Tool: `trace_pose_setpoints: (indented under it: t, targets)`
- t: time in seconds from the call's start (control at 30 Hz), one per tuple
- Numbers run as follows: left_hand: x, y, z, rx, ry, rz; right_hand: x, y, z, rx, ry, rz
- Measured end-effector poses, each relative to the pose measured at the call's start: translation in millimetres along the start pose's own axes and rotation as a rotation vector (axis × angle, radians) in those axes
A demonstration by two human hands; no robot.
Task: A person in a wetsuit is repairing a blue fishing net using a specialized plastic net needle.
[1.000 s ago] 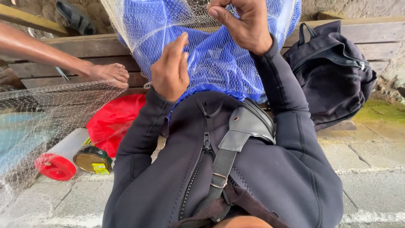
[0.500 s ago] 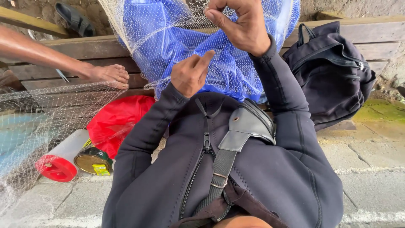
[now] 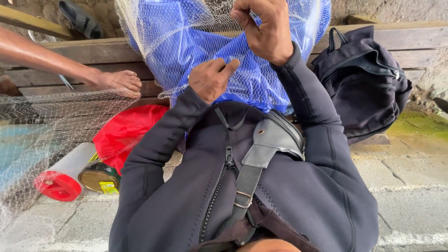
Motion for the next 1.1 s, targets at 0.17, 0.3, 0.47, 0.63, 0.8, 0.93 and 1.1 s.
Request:
trace_pose_setpoints:
  t: [0.17,0.3,0.47,0.63,0.8,0.93,1.1]
  targets:
    - [-25.6,-3.1,8.9,-0.032,0.086,-0.429,3.1,3.1,-3.3,-0.002,-0.122,0.013]
    - [-49.4,-31.3,11.9,0.030,0.053,-0.850,14.7,-18.9,-21.4,-0.221,-0.246,-0.042]
    - [-36.8,-16.7,5.1,-0.120,0.049,-0.905,16.8,7.2,-24.0,-0.277,-0.412,0.101]
    - [-63.7,11.4,15.5,-0.187,-0.151,-0.935,10.5,28.8,-33.0,-0.223,-0.500,0.194]
    - [-85.8,14.3,19.4,-0.114,-0.243,-0.904,9.1,37.9,-34.9,-0.225,-0.515,0.232]
    - [-113.5,-8.3,47.3,-0.101,-0.049,-0.615,5.2,36.7,-35.8,-0.204,-0.397,0.176]
    - [-107.0,3.9,58.0,-0.149,0.107,-0.511,2.5,38.5,-34.3,-0.227,-0.382,0.060]
Point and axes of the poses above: each hand's wrist, its own z-axis towards the middle knuckle, its own x-axis out of the palm, y = z × x, the point moved 3 cm from there along z, towards the middle knuckle, and after that the axes turned 6 degrees about -z, right-handed, at the moved point
